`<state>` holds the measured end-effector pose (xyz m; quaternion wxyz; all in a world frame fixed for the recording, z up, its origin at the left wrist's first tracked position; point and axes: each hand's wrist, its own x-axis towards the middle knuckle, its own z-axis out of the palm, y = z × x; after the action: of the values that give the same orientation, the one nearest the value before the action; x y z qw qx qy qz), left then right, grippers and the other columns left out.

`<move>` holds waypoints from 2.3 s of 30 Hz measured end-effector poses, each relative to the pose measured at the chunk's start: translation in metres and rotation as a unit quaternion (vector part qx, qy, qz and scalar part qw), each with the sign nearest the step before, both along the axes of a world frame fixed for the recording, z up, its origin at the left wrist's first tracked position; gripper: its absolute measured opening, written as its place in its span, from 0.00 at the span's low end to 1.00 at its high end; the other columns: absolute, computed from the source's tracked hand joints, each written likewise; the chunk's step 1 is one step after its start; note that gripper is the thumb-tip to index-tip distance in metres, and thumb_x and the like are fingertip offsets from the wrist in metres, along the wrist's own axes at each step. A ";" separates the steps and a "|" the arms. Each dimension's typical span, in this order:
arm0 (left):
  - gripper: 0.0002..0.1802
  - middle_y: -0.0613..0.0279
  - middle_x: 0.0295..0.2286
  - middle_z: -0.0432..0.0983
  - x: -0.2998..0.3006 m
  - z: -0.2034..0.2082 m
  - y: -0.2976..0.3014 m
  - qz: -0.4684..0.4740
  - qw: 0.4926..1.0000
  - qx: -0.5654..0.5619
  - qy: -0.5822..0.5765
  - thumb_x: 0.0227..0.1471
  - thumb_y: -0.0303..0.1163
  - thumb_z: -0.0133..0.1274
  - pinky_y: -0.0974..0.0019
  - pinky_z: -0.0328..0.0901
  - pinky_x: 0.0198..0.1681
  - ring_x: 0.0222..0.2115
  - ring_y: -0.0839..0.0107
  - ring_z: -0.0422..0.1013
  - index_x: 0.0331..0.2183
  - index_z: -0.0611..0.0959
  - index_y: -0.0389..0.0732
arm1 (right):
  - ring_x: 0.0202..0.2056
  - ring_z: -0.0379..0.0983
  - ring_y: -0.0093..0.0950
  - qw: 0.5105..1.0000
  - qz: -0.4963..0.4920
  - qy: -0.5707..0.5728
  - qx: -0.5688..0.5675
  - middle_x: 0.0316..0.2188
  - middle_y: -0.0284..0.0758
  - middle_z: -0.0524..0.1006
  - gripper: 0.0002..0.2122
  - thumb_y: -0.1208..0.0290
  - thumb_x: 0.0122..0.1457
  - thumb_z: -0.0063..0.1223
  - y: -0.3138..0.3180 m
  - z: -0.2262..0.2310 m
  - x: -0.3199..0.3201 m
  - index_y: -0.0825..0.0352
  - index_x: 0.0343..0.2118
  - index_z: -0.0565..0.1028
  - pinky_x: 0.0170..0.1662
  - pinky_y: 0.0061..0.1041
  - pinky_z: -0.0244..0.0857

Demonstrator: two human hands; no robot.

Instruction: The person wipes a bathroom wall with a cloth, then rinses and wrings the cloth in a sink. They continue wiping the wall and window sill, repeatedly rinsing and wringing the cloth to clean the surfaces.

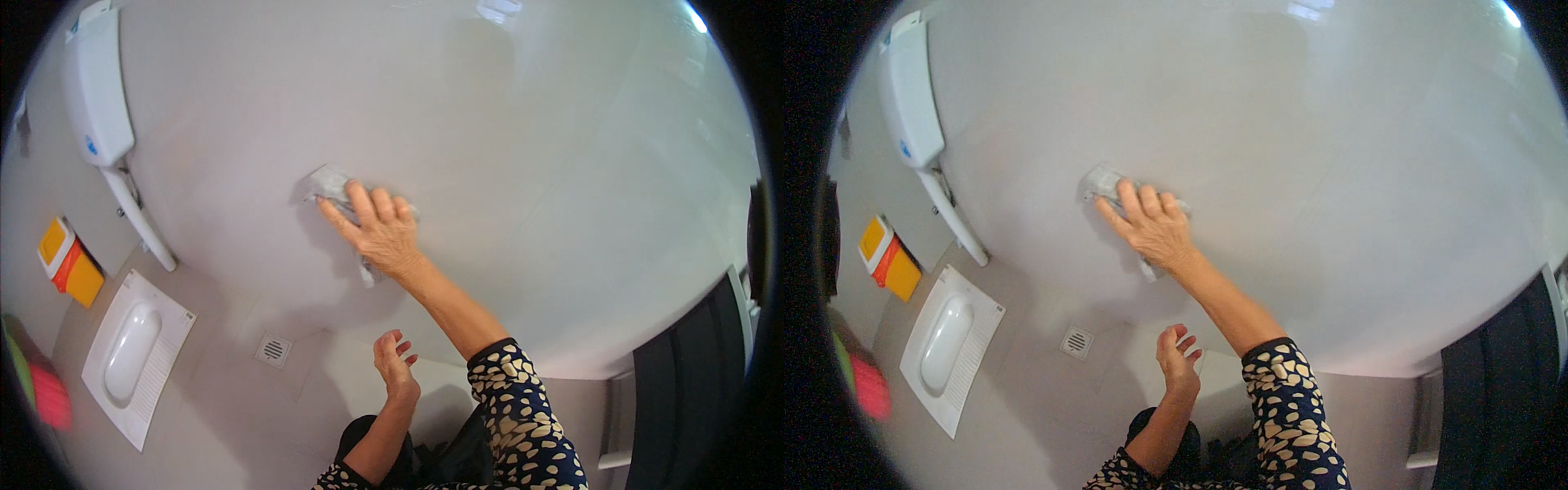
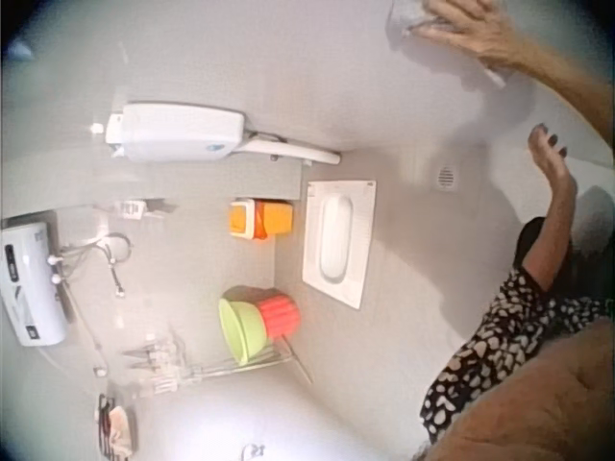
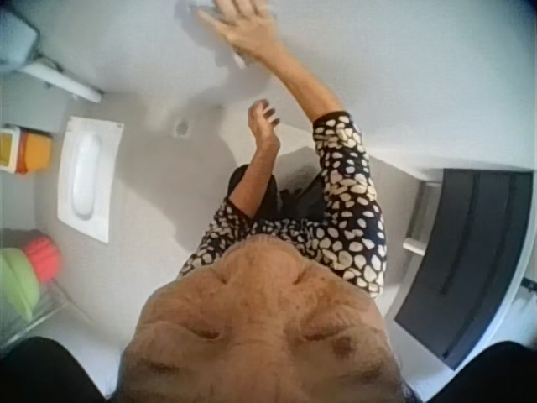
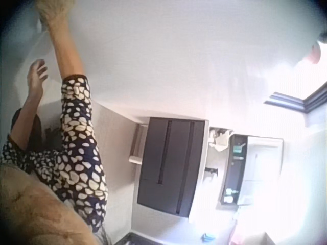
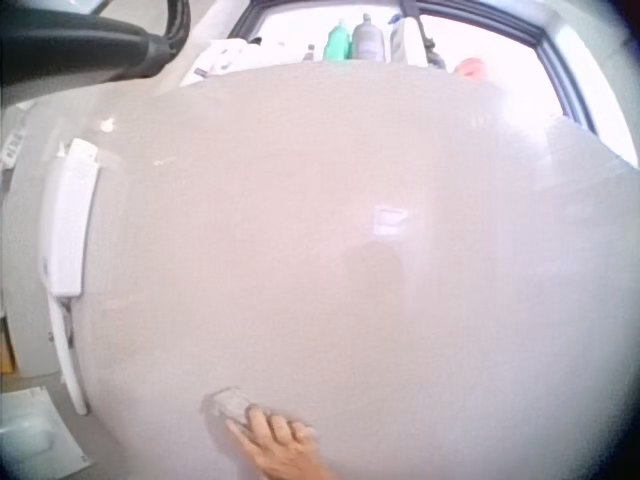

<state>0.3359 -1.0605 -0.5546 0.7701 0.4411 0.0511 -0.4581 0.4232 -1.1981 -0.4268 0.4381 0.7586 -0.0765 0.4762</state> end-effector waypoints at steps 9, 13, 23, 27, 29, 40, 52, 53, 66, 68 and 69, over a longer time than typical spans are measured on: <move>0.18 0.63 0.37 0.66 -0.013 0.010 0.004 -0.070 0.997 -0.030 -0.012 0.50 0.47 0.46 0.65 0.59 0.34 0.37 0.70 0.64 0.36 0.71 0.43 | 0.43 0.56 0.30 0.976 -0.099 -0.192 -0.040 0.46 0.32 0.67 0.19 0.70 0.48 0.56 -0.017 0.060 -0.136 0.42 0.44 0.73 0.42 0.25 0.49; 0.18 0.62 0.37 0.67 -0.016 0.011 0.007 -0.096 0.994 -0.053 -0.027 0.50 0.47 0.48 0.67 0.59 0.33 0.37 0.71 0.64 0.36 0.71 0.43 | 0.47 0.55 0.33 0.951 -0.173 -0.249 -0.061 0.48 0.35 0.66 0.19 0.70 0.48 0.56 -0.013 0.081 -0.164 0.46 0.44 0.74 0.44 0.26 0.50; 0.17 0.64 0.32 0.70 -0.016 0.002 -0.008 -0.118 0.991 -0.009 -0.055 0.47 0.44 0.52 0.64 0.59 0.34 0.34 0.70 0.66 0.36 0.71 0.44 | 0.49 0.57 0.30 0.972 -0.092 -0.198 -0.082 0.51 0.30 0.64 0.17 0.62 0.52 0.52 -0.013 0.110 -0.089 0.40 0.46 0.72 0.42 0.29 0.47; 0.15 0.65 0.32 0.71 -0.020 -0.003 -0.013 -0.143 0.987 -0.006 -0.067 0.48 0.43 0.52 0.67 0.60 0.32 0.33 0.72 0.66 0.35 0.72 0.45 | 0.46 0.58 0.27 0.964 -0.092 -0.239 -0.074 0.48 0.28 0.66 0.14 0.64 0.53 0.50 -0.015 0.144 -0.119 0.40 0.44 0.74 0.41 0.27 0.47; 0.15 0.65 0.32 0.71 -0.023 -0.003 -0.016 -0.150 0.985 0.001 -0.081 0.49 0.43 0.52 0.68 0.60 0.31 0.32 0.72 0.67 0.34 0.71 0.45 | 0.46 0.57 0.29 0.950 -0.110 -0.278 -0.086 0.47 0.30 0.66 0.16 0.70 0.51 0.51 -0.021 0.163 -0.147 0.43 0.43 0.75 0.44 0.27 0.47; 0.17 0.64 0.34 0.70 -0.040 0.001 -0.007 -0.183 0.980 -0.027 -0.077 0.49 0.43 0.53 0.69 0.59 0.33 0.34 0.72 0.65 0.36 0.70 0.44 | 0.48 0.56 0.33 0.886 -0.182 -0.423 -0.059 0.47 0.37 0.64 0.24 0.79 0.47 0.51 -0.040 0.158 -0.305 0.53 0.50 0.71 0.47 0.33 0.47; 0.12 0.65 0.33 0.69 -0.036 0.030 0.015 -0.136 0.986 -0.071 -0.068 0.50 0.40 0.51 0.68 0.58 0.34 0.34 0.73 0.65 0.35 0.70 0.45 | 0.48 0.51 0.43 0.757 -0.265 -0.595 0.060 0.48 0.47 0.54 0.27 0.54 0.57 0.40 -0.046 0.102 -0.307 0.60 0.58 0.58 0.51 0.45 0.45; 0.13 0.65 0.33 0.69 -0.034 0.032 0.018 -0.132 0.986 -0.074 -0.072 0.50 0.40 0.51 0.68 0.58 0.34 0.34 0.73 0.65 0.35 0.70 0.45 | 0.49 0.50 0.43 0.787 -0.247 -0.562 0.056 0.49 0.47 0.54 0.27 0.55 0.56 0.41 -0.044 0.094 -0.284 0.61 0.58 0.58 0.51 0.45 0.44; 0.12 0.65 0.32 0.68 -0.038 0.045 0.037 -0.093 0.984 -0.114 -0.106 0.52 0.41 0.48 0.69 0.58 0.33 0.32 0.73 0.64 0.35 0.71 0.44 | 0.46 0.59 0.28 0.988 -0.082 -0.126 -0.027 0.50 0.31 0.62 0.13 0.59 0.54 0.46 -0.010 -0.016 -0.128 0.44 0.44 0.71 0.42 0.30 0.49; 0.13 0.66 0.33 0.68 -0.038 0.045 0.036 -0.099 0.983 -0.107 -0.112 0.52 0.42 0.47 0.69 0.58 0.33 0.33 0.73 0.64 0.35 0.71 0.45 | 0.46 0.59 0.27 0.996 -0.073 -0.033 -0.047 0.51 0.29 0.62 0.15 0.60 0.56 0.44 -0.012 -0.036 -0.130 0.44 0.47 0.69 0.42 0.30 0.49; 0.12 0.66 0.33 0.68 -0.038 0.045 0.036 -0.099 0.983 -0.102 -0.116 0.52 0.42 0.47 0.69 0.58 0.33 0.32 0.73 0.64 0.35 0.71 0.45 | 0.46 0.59 0.26 0.996 -0.064 -0.038 -0.043 0.51 0.29 0.62 0.15 0.60 0.56 0.44 -0.015 -0.039 -0.134 0.44 0.48 0.68 0.43 0.30 0.48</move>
<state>0.2980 -1.0243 -0.5093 0.7627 0.4134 -0.1293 -0.4803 0.2893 -1.2128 -0.4657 0.4970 0.7136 -0.1209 0.4786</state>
